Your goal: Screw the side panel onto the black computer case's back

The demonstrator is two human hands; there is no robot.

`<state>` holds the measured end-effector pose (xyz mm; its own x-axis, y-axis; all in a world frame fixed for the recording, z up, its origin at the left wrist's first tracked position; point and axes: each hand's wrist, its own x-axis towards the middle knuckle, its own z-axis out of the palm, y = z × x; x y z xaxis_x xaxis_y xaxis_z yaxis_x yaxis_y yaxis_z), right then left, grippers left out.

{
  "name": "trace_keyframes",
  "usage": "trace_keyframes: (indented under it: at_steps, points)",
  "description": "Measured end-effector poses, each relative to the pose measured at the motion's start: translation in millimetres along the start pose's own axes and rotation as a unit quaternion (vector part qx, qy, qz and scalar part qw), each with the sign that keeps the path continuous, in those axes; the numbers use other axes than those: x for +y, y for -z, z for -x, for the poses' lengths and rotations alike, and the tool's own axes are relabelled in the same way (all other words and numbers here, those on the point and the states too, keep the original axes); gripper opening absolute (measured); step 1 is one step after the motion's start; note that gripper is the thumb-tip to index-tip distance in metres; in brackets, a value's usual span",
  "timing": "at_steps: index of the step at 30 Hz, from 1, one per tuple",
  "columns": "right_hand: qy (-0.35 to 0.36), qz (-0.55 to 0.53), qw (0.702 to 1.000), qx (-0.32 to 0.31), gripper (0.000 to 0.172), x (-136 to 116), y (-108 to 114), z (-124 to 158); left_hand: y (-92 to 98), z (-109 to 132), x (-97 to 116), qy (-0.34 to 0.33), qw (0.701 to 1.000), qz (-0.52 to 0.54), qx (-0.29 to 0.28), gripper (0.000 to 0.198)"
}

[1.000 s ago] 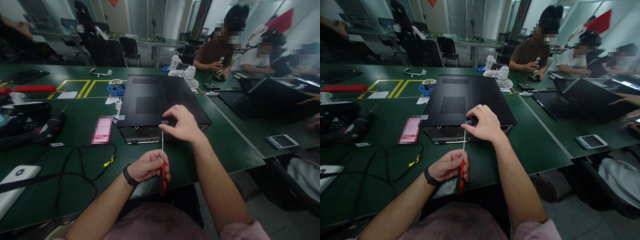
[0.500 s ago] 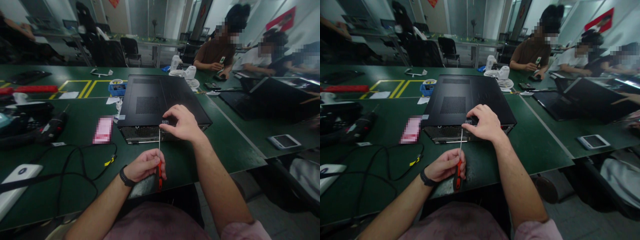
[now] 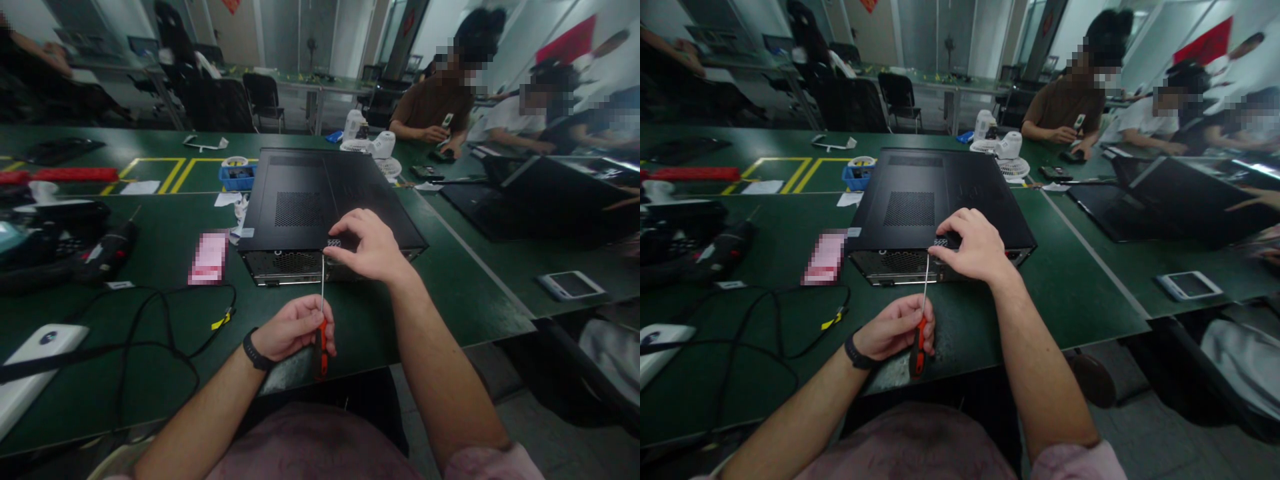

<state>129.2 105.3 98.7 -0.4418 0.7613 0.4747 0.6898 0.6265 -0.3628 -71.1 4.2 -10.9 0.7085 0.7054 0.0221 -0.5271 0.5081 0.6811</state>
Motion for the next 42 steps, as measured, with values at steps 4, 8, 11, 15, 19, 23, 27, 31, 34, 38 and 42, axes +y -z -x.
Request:
trace_keyframes:
  at_steps: [4,8,11,15,19,23,27,31,34,38,42]
  points:
    - [0.005,0.000,1.000,0.003,0.030,0.8,-0.6,0.2,-1.5,-0.9,1.4,0.003,1.000,0.000,0.000,0.029]
    - [0.008,0.000,1.000,0.003,0.031,1.8,-1.3,0.4,-2.5,-1.4,2.3,0.002,1.000,0.004,0.003,0.029]
    - [0.009,0.001,1.000,0.004,0.030,2.1,-1.3,0.5,-2.0,-1.6,1.9,-0.001,1.000,0.009,0.005,0.026]
    - [0.009,0.002,1.000,0.003,0.031,2.2,-1.3,0.3,-0.9,-2.2,0.6,-0.012,1.000,0.009,0.006,0.024]
    - [0.013,0.003,1.000,0.004,0.032,2.1,-1.0,-0.2,-0.6,-3.0,0.0,-0.012,1.000,0.007,0.006,0.025]
    - [0.016,-0.002,1.000,0.004,0.031,1.2,0.0,-0.5,-1.6,-3.3,0.4,-0.012,1.000,0.010,0.008,0.026]
    - [0.018,-0.006,1.000,0.006,0.028,0.2,-0.1,-0.3,-2.8,-3.9,0.6,-0.010,1.000,0.011,0.011,0.027]
    - [0.017,0.000,1.000,0.023,0.025,-1.2,-1.8,0.0,-3.3,-4.7,-0.9,-0.009,1.000,0.015,0.010,0.028]
    - [0.008,0.012,0.999,0.037,0.022,-3.1,-2.9,0.5,-3.3,-4.7,-2.5,-0.015,1.000,0.021,0.012,0.029]
    - [-0.001,0.011,0.999,0.047,0.019,-4.9,-3.3,1.2,-4.0,-4.1,-3.1,-0.022,0.999,0.032,0.010,0.029]
    - [-0.007,0.017,0.998,0.053,0.018,-4.8,-4.4,1.5,-8.1,-4.0,-1.1,-0.022,0.999,0.046,0.006,0.029]
